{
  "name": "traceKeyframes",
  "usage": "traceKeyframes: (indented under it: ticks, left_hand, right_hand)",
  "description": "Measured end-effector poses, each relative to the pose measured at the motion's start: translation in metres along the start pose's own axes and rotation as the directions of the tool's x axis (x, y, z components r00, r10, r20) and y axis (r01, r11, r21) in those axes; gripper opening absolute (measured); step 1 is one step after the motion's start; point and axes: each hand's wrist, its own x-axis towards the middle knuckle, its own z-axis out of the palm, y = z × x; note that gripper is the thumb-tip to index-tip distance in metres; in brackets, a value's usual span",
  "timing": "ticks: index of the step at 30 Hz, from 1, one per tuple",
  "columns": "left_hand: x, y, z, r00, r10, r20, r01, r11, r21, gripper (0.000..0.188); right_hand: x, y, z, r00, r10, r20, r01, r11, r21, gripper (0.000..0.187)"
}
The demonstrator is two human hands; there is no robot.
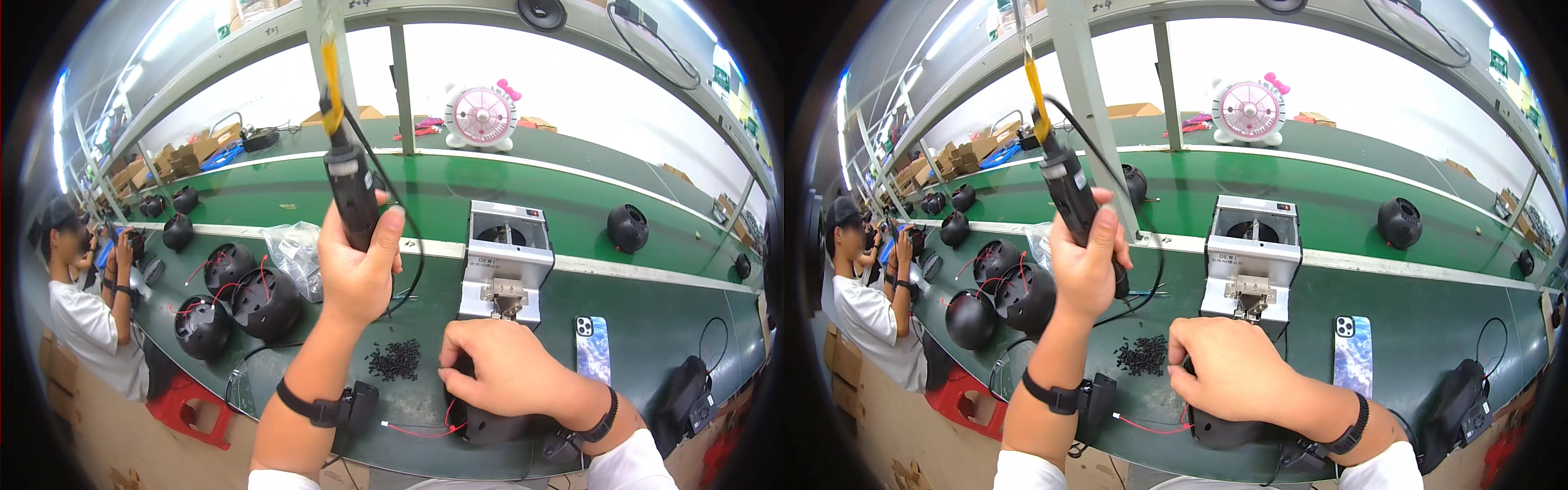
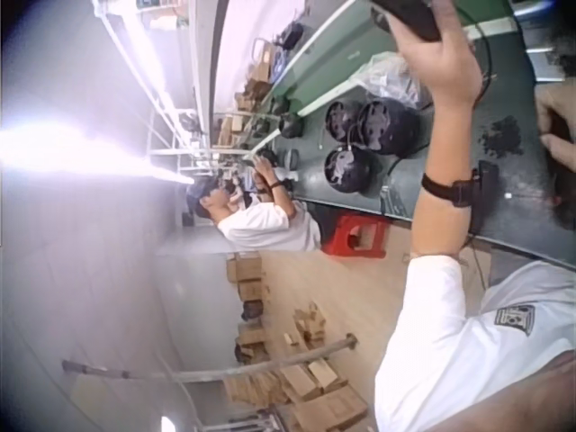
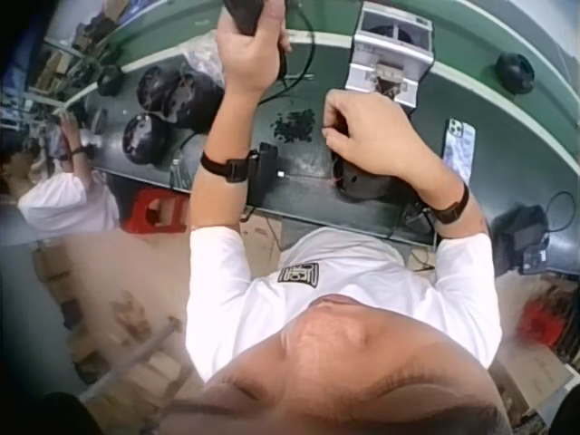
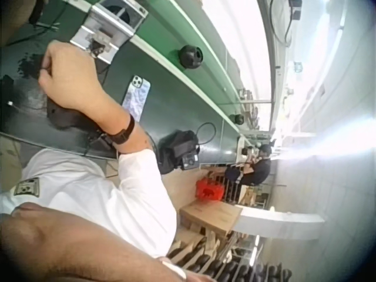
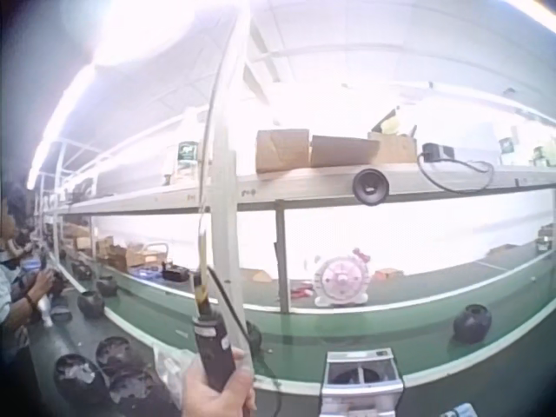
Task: Use an electric screwdriver to assemble plastic electronic components on a factory assembly line.
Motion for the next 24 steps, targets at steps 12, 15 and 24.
traceKeyframes:
  ticks: [12,15,24]
  left_hand:
    - [-0.015,-0.055,-0.008,0.996,-0.085,-0.011,0.085,0.995,0.059,0.029]
    - [-0.013,-0.034,-0.004,0.998,-0.058,-0.021,0.059,0.997,0.047,0.031]
    - [-0.016,-0.058,-0.007,0.999,-0.045,-0.013,0.046,0.997,0.063,0.029]
  right_hand:
    - [0.004,0.013,-0.005,1.0,-0.021,-0.01,0.021,1.0,0.012,0.022]
    - [0.004,0.011,-0.004,1.0,0.0,-0.009,0.0,1.0,0.01,0.027]
    - [-0.002,0.004,-0.003,1.0,-0.006,-0.024,0.005,1.0,-0.023,0.031]
